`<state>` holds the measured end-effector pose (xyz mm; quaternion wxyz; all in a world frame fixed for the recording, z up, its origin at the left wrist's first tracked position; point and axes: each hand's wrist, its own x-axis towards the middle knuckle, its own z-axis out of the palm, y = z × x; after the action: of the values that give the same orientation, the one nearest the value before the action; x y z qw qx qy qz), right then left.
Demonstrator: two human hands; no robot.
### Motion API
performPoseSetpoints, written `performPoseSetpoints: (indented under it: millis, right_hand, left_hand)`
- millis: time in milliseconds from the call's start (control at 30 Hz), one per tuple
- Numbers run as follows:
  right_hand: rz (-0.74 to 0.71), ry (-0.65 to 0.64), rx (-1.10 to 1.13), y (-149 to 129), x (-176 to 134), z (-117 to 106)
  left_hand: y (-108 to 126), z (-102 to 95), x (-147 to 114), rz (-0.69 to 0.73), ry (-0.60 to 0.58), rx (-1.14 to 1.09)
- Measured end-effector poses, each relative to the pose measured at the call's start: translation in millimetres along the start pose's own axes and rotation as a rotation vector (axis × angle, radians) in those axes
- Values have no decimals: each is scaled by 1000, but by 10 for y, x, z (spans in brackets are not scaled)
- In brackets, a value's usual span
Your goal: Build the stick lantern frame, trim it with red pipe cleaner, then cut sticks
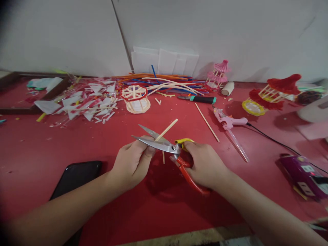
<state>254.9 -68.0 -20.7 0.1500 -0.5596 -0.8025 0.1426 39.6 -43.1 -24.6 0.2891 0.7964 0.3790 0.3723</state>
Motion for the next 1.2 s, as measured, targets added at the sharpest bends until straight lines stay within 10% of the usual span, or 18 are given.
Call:
performPoseSetpoints:
  millis: [333,667,767,1000,1200]
  right_hand:
    - [-71,53,-22,106,-39,-28]
    - [-328,84,-11,241,-34,-142]
    - [-220,76,-35,241,-20,-120]
    - [21,76,-73,13,-42,-19]
    - [-53,134,-121,-5,-53,-24]
  left_hand:
    - [12,-10,56,-266,-188,-678]
    - [61,17,41,-501,-634,-1403]
    - [32,51,51,-436,-426,-1241]
    - [21,14,10,-102,22,-82]
    - [20,-39,69,-129,-74,-399]
